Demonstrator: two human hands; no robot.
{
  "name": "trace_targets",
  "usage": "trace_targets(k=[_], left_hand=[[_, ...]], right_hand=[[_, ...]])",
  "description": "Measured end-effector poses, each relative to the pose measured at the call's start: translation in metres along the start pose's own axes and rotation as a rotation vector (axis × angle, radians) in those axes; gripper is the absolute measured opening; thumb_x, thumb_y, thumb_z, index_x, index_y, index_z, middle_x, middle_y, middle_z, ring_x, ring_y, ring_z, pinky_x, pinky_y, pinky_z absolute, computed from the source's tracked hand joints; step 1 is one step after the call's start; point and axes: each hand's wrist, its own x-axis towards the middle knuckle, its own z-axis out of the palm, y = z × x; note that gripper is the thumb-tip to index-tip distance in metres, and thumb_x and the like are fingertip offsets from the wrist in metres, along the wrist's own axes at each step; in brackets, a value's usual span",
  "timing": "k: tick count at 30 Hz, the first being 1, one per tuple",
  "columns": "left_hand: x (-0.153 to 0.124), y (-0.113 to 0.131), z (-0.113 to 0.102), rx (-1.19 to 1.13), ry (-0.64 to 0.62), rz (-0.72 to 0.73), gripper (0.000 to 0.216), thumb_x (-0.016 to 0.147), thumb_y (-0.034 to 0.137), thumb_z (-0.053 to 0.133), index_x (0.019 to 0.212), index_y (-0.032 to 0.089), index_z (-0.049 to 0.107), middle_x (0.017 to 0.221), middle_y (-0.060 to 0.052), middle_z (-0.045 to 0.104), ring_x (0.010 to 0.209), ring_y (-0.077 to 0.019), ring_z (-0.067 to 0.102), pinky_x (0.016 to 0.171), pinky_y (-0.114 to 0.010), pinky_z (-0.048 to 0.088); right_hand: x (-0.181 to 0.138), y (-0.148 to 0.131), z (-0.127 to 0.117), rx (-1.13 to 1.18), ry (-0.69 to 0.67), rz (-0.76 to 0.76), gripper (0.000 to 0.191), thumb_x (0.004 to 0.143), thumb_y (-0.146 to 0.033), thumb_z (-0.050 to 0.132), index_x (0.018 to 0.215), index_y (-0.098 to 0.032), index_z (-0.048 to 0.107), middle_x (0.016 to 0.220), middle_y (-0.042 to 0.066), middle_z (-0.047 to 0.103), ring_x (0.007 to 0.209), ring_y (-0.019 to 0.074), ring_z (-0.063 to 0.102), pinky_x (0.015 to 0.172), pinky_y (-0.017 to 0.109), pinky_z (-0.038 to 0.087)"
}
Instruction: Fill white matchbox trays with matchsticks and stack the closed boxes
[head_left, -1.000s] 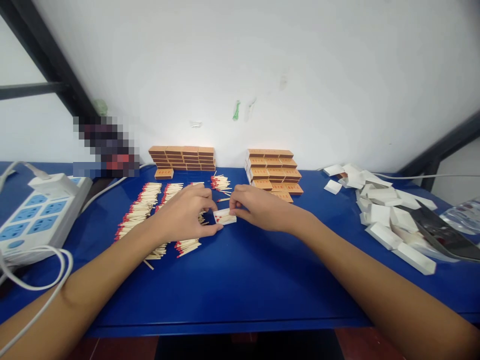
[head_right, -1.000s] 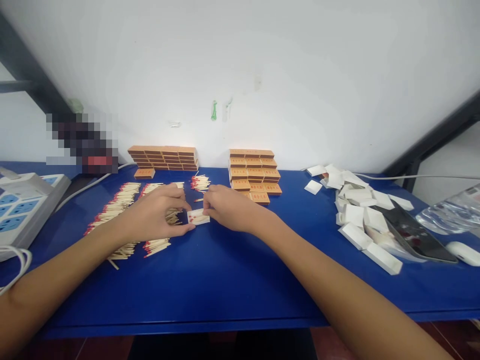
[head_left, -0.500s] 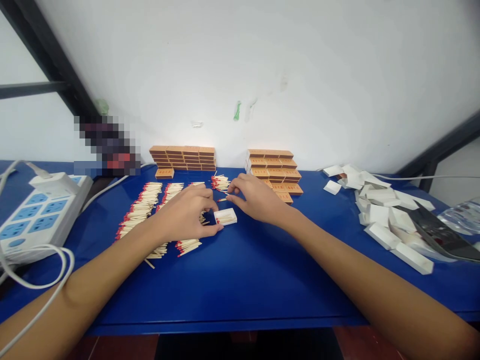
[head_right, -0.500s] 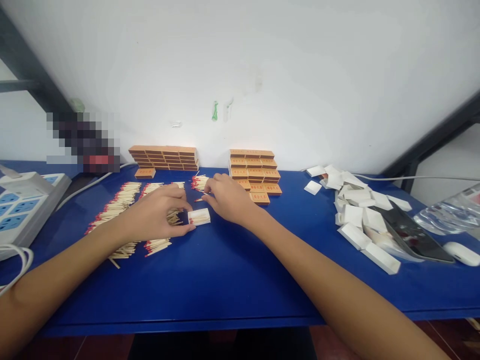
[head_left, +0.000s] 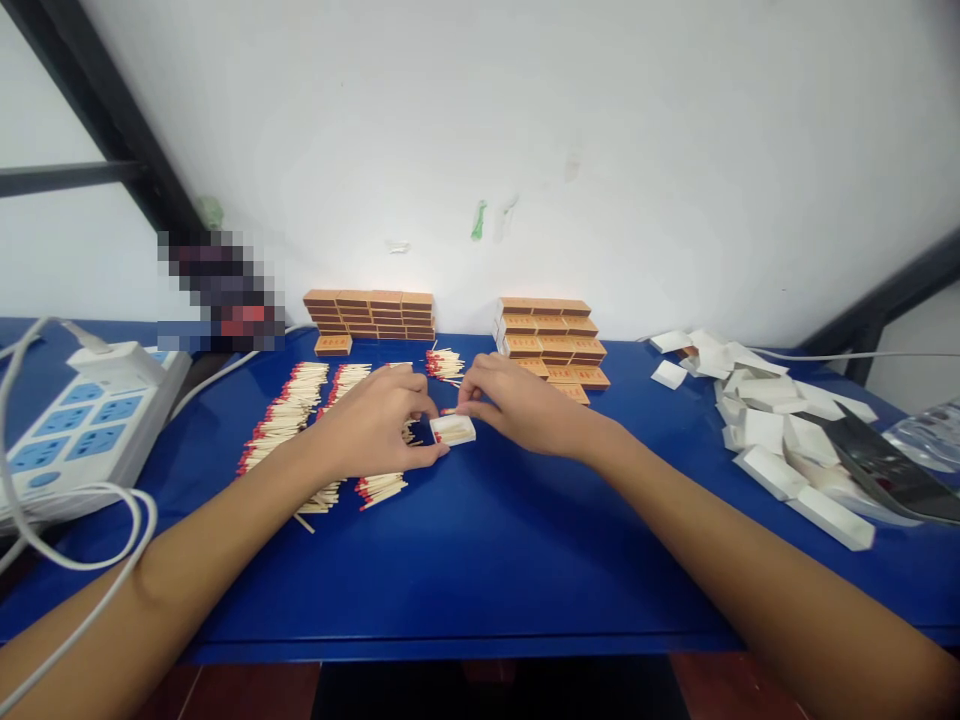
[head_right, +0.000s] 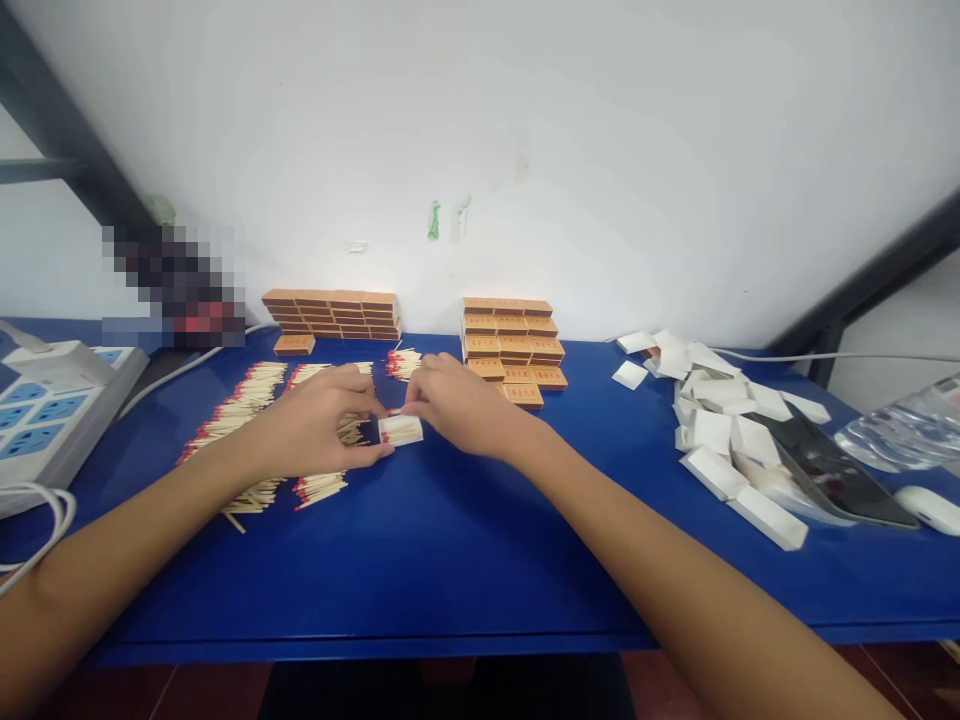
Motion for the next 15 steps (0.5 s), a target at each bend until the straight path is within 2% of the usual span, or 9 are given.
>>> trace_targets(k=[3,5,8,11,15], left_hand=[[0.000,0.000,0.001,-0.003,0.007,0.010,0.030,0.090,0.048,0.073,0.089,0.018,0.080,0.081,-0.004,0.063,0.083,-0.0225,0.059,0.079,-0.039,0.043],[0.000,-0.001,0.002,0.001,0.013,0.013,0.031,0.090,0.048,0.073,0.086,0.018,0.079,0.080,-0.004,0.062,0.083,-0.0224,0.059,0.079,-0.038,0.042],[0.000,-0.002,0.003,-0.007,0.003,0.010,0.031,0.090,0.049,0.074,0.091,0.018,0.081,0.082,-0.004,0.063,0.085,-0.0233,0.059,0.079,-0.038,0.043],[0.000,-0.002,0.003,-0.019,-0.009,0.006,0.031,0.090,0.048,0.073,0.095,0.019,0.082,0.083,-0.004,0.064,0.086,-0.0235,0.060,0.080,-0.038,0.044],[-0.001,-0.002,0.003,-0.004,0.001,0.012,0.030,0.090,0.048,0.073,0.093,0.020,0.082,0.082,-0.004,0.064,0.086,-0.0236,0.060,0.079,-0.038,0.043]], right_hand=[[-0.002,-0.003,0.004,0.075,-0.043,-0.055,0.008,0.102,-0.022,0.065,0.095,-0.019,0.067,0.101,0.006,0.065,0.102,0.0219,0.058,0.087,0.033,0.045],[0.003,0.002,0.010,0.037,0.040,-0.030,0.011,0.104,-0.025,0.064,0.096,-0.018,0.067,0.100,0.006,0.066,0.099,0.0216,0.058,0.086,0.033,0.044],[0.015,0.015,0.016,-0.158,0.174,0.068,0.011,0.103,-0.026,0.065,0.102,-0.015,0.068,0.106,0.011,0.067,0.101,0.0248,0.057,0.090,0.037,0.043],[0.023,0.026,0.018,-0.278,0.113,0.122,0.014,0.103,-0.026,0.067,0.103,-0.013,0.071,0.110,0.014,0.068,0.106,0.0279,0.057,0.094,0.039,0.043],[0.024,0.031,0.019,-0.314,0.051,0.138,0.021,0.106,-0.027,0.062,0.095,-0.013,0.072,0.103,0.014,0.070,0.100,0.0267,0.059,0.090,0.038,0.043]])
